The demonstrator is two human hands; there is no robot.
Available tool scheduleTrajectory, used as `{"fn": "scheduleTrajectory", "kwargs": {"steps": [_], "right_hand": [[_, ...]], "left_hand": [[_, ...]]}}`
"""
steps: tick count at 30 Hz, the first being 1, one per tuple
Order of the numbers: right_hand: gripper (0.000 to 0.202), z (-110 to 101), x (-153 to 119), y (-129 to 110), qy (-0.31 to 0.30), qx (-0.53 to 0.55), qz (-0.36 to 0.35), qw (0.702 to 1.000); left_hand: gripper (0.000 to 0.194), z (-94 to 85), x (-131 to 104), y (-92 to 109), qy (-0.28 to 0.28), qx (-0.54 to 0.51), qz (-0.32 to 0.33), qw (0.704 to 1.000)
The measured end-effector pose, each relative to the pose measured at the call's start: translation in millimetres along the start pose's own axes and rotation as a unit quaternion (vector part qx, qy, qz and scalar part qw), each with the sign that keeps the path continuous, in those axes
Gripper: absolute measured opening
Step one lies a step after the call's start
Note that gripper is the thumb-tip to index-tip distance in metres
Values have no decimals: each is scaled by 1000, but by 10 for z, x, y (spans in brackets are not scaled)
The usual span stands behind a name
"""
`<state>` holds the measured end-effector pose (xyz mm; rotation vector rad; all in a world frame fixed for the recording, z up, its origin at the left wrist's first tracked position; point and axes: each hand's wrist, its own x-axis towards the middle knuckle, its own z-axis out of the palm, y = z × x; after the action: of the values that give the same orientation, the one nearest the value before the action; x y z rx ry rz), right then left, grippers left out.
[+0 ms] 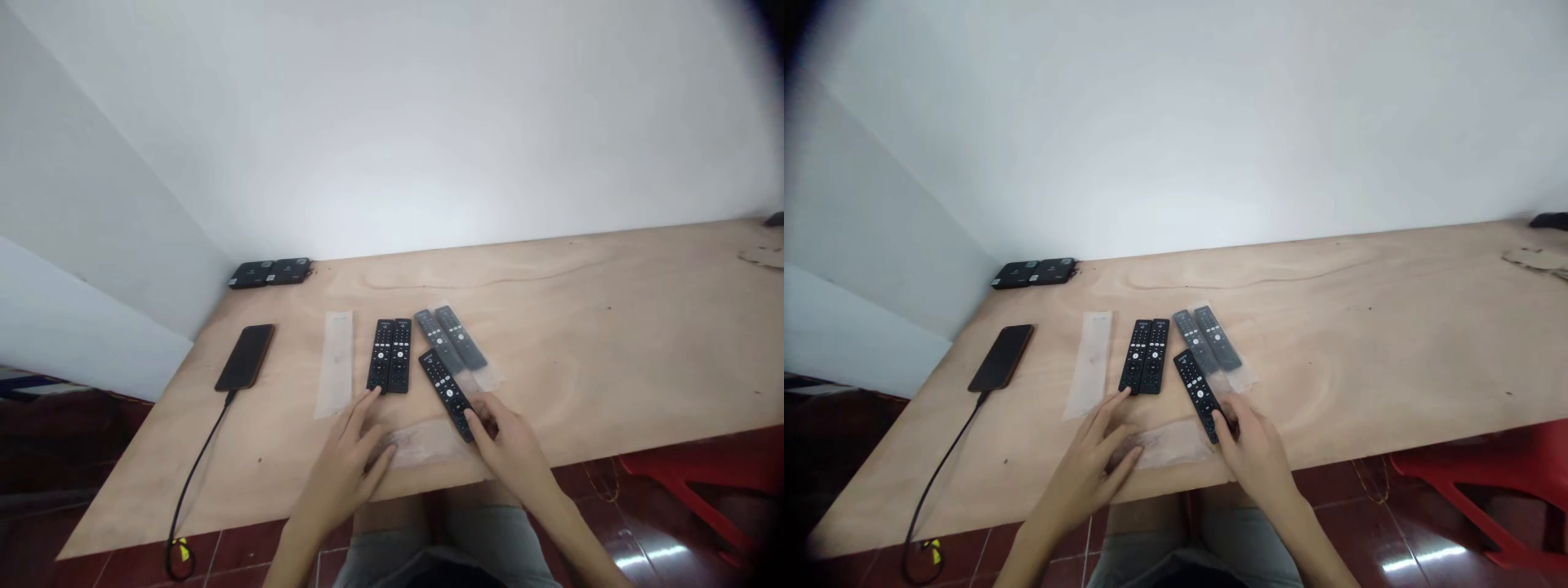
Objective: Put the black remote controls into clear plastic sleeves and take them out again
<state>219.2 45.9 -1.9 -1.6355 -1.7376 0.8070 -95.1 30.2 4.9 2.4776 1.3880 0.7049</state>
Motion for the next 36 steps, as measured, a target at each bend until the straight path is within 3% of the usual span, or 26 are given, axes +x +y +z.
{"fn": "scheduleTrajectory", "kwargs": {"steps": [6, 11, 16, 20, 28, 36], "right_hand": [[31, 161, 200, -69, -7, -76, -43, 996], [30, 253, 360, -81, -4, -75, -74, 994], [27, 248, 396, -71, -4, -25, -169, 985], [26, 230, 383, -58, 0, -49, -236, 970], [41, 348, 431, -92, -9, -168, -231, 958], [38, 437, 477, -150, 29, -216, -245, 945]], "left_hand": [[7, 59, 91, -8, -14, 14, 2, 1000], [5, 65, 131, 9, -19, 12, 2, 1000], [8, 77, 180, 64, -33, -9, 7, 999], [7, 57, 187, 45, -33, -24, 1, 999], [10, 47, 182, -14, -21, -32, -2, 999], [7, 47, 219, -56, -22, -47, -15, 999]]}}
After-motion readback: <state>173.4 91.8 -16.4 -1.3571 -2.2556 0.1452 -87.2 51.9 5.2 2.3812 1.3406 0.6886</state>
